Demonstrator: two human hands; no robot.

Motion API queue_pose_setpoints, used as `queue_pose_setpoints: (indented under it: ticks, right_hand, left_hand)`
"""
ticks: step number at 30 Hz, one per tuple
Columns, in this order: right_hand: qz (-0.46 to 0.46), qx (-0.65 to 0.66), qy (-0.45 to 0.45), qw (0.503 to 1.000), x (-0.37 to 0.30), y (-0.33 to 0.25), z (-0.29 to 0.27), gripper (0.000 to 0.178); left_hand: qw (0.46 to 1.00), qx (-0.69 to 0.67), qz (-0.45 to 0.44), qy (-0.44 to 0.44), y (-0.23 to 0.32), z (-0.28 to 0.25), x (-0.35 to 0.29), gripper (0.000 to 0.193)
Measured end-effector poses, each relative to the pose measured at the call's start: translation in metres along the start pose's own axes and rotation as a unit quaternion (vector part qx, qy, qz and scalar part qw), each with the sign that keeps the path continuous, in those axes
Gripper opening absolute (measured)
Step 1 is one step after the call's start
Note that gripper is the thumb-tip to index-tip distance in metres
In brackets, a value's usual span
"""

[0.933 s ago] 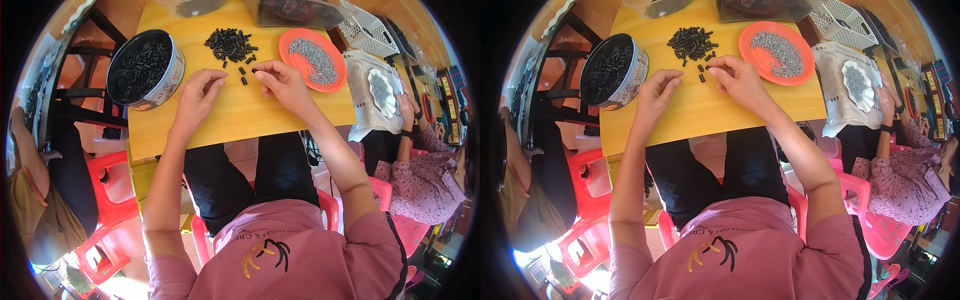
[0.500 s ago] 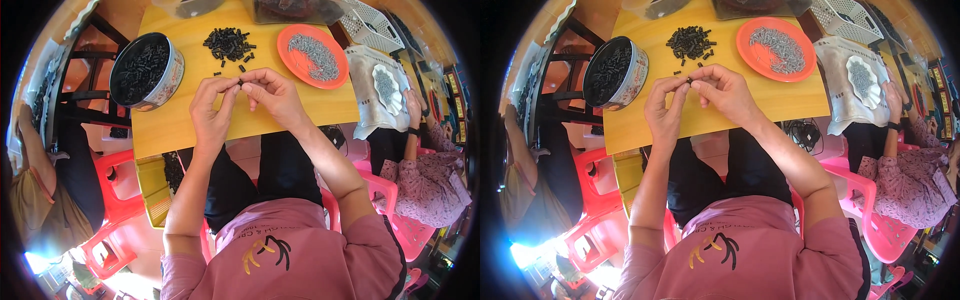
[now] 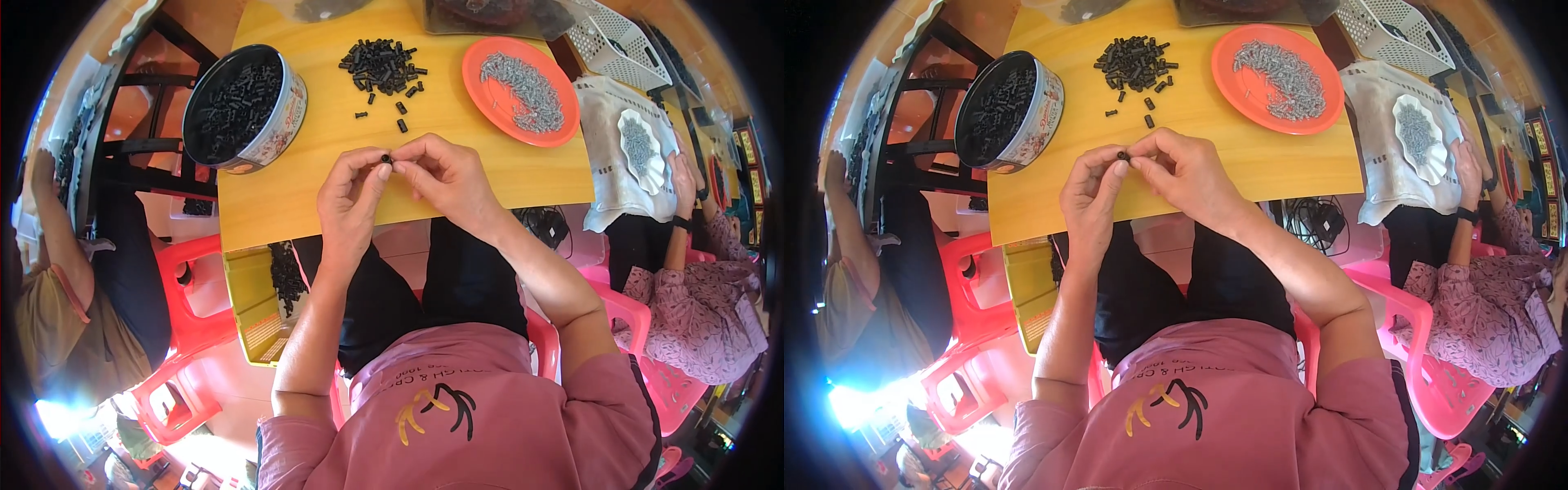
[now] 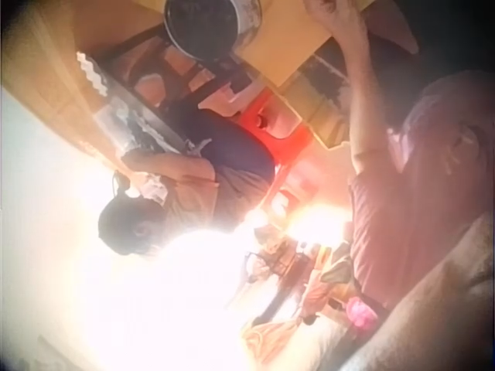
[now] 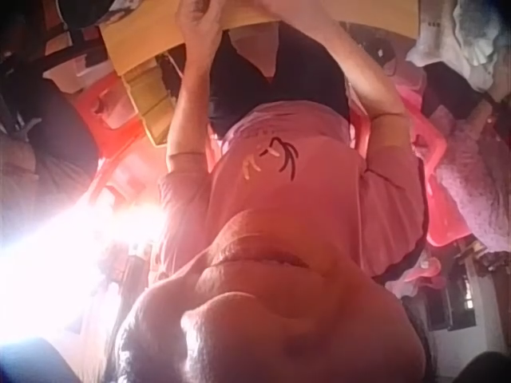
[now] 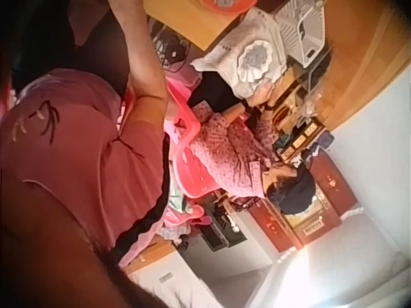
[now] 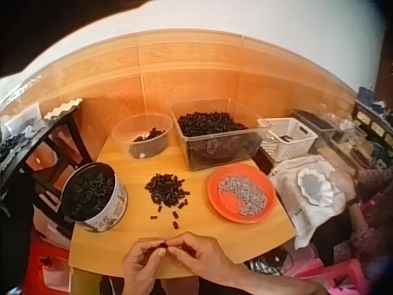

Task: The person assembles small plastic components by inserting metal pins into plastic pieces by hand, then scoops additional plastic pieces from a container onto the table and fits them together.

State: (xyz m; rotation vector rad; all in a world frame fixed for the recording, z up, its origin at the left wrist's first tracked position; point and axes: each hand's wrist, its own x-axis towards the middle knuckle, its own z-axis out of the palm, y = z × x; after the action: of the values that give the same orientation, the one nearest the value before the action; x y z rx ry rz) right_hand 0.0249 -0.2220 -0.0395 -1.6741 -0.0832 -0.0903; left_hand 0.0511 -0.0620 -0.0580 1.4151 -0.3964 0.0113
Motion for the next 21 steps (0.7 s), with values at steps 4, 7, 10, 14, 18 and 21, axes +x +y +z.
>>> queue_pose_setpoints:
  ticks: [4, 7, 10, 14, 18, 21]
  right_hand:
    - [-0.161, -0.187, 0.091, 0.965, 0.018, -0.006, -0.026, 0.014]
    - [-0.135, -0.242, 0.151, 0.949, 0.035, -0.022, -0.060, 0.014]
    - [-0.100, -0.297, 0.193, 0.930, 0.047, -0.037, -0.104, 0.018]
    - [-0.074, -0.387, 0.218, 0.893, 0.053, -0.038, -0.168, 0.021]
    - [-0.051, -0.459, 0.135, 0.877, 0.048, -0.030, -0.185, 0.017]
    - [-0.017, -0.486, -0.001, 0.874, 0.046, -0.031, -0.173, 0.016]
  left_hand:
    - [0.995, -0.080, -0.063, -0.008, 0.005, 0.001, 0.004, 0.018]
    - [0.994, -0.087, -0.065, 0.004, 0.003, -0.005, 0.003, 0.017]
    - [0.993, -0.097, -0.062, 0.027, 0.000, -0.009, 0.003, 0.017]
    - [0.993, -0.098, -0.067, 0.006, -0.002, -0.007, 0.003, 0.018]
    - [0.994, -0.083, -0.070, -0.007, -0.003, -0.007, 0.003, 0.017]
    - [0.995, -0.064, -0.074, -0.009, -0.002, -0.009, 0.002, 0.017]
